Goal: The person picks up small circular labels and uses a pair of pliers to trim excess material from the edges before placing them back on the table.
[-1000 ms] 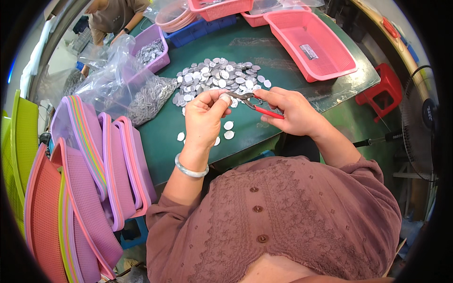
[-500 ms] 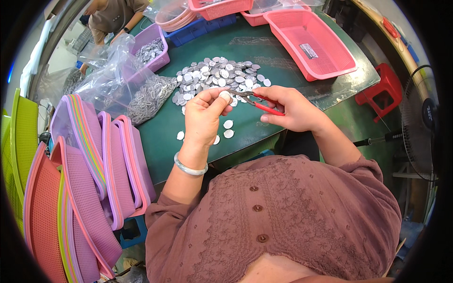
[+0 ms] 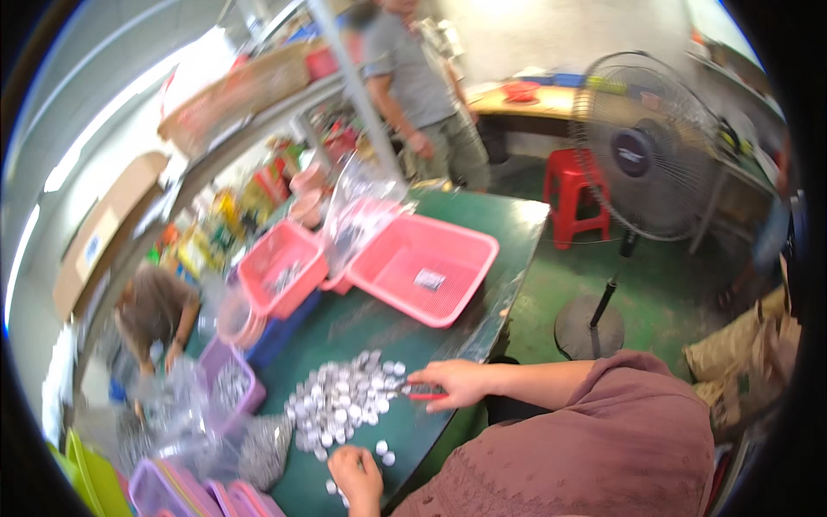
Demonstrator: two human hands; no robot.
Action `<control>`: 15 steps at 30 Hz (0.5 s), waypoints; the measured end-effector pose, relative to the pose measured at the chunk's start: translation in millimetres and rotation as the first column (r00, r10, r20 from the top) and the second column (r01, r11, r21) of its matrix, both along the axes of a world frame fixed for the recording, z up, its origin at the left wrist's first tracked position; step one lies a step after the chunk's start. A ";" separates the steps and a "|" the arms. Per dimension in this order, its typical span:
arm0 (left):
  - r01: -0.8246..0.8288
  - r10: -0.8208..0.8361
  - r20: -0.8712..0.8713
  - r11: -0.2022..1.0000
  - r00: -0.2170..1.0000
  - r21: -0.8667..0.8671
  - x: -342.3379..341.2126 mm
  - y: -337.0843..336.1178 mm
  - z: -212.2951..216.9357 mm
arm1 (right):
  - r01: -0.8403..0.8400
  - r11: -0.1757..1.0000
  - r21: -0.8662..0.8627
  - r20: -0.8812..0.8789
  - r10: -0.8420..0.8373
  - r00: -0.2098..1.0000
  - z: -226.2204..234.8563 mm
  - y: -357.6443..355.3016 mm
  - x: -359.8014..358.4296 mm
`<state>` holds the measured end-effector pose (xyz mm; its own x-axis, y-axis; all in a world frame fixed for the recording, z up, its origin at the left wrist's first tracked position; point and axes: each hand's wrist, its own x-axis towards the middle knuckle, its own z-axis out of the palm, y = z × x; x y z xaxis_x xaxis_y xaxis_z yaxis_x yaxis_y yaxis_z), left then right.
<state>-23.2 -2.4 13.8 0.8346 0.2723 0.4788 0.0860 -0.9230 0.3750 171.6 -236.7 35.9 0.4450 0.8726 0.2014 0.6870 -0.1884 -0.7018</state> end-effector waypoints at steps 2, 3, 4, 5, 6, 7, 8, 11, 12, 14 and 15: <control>0.054 -0.070 0.082 0.982 0.994 0.183 16.3 0.5 -9.4 | 0.077 0.992 -0.095 -0.008 -0.078 0.997 6.5 -12.8 9.0; 0.028 -0.045 0.096 0.985 0.994 0.172 -1.9 -3.7 -28.5 | 0.058 0.996 -0.067 0.020 -0.057 0.998 6.1 -17.8 -4.8; 0.038 -0.049 0.069 0.988 0.996 0.150 3.2 -2.0 -32.5 | 0.065 0.997 -0.053 0.008 -0.065 0.998 11.5 -19.0 -4.8; 0.037 -0.041 0.032 0.993 0.999 0.109 7.6 -9.0 -27.4 | 0.085 0.994 -0.067 0.025 -0.084 0.996 10.5 -24.6 -4.9; 0.044 -0.045 0.009 0.991 0.999 0.124 11.5 -14.7 -23.2 | 0.104 0.991 -0.080 0.041 -0.101 0.994 8.7 -29.4 -3.3; 0.077 -0.077 -0.004 0.985 0.997 0.156 10.8 -17.2 -21.8 | 0.105 0.991 -0.086 0.048 -0.101 0.994 7.2 -31.8 -5.2; 0.109 -0.108 -0.017 0.976 0.994 0.189 10.1 -18.9 -22.2 | 0.118 0.989 -0.093 0.055 -0.113 0.992 8.7 -35.7 -8.4; 0.111 -0.102 -0.049 0.962 0.994 0.248 9.4 -19.6 -27.5 | 0.148 0.984 -0.104 0.048 -0.143 0.989 13.4 -45.1 -17.4; 0.107 -0.094 -0.067 0.969 0.993 0.222 10.5 -17.5 -31.4 | 0.161 0.980 -0.113 0.044 -0.157 0.987 14.6 -49.4 -20.8; 0.042 -0.022 -0.108 0.981 0.994 0.190 5.6 -12.5 -31.2 | 0.159 0.980 -0.120 0.042 -0.154 0.987 21.4 -51.8 -28.0; 0.030 -0.010 -0.112 0.983 0.994 0.181 4.9 -9.3 -33.3 | 0.159 0.979 -0.128 0.046 -0.154 0.987 24.2 -54.0 -29.5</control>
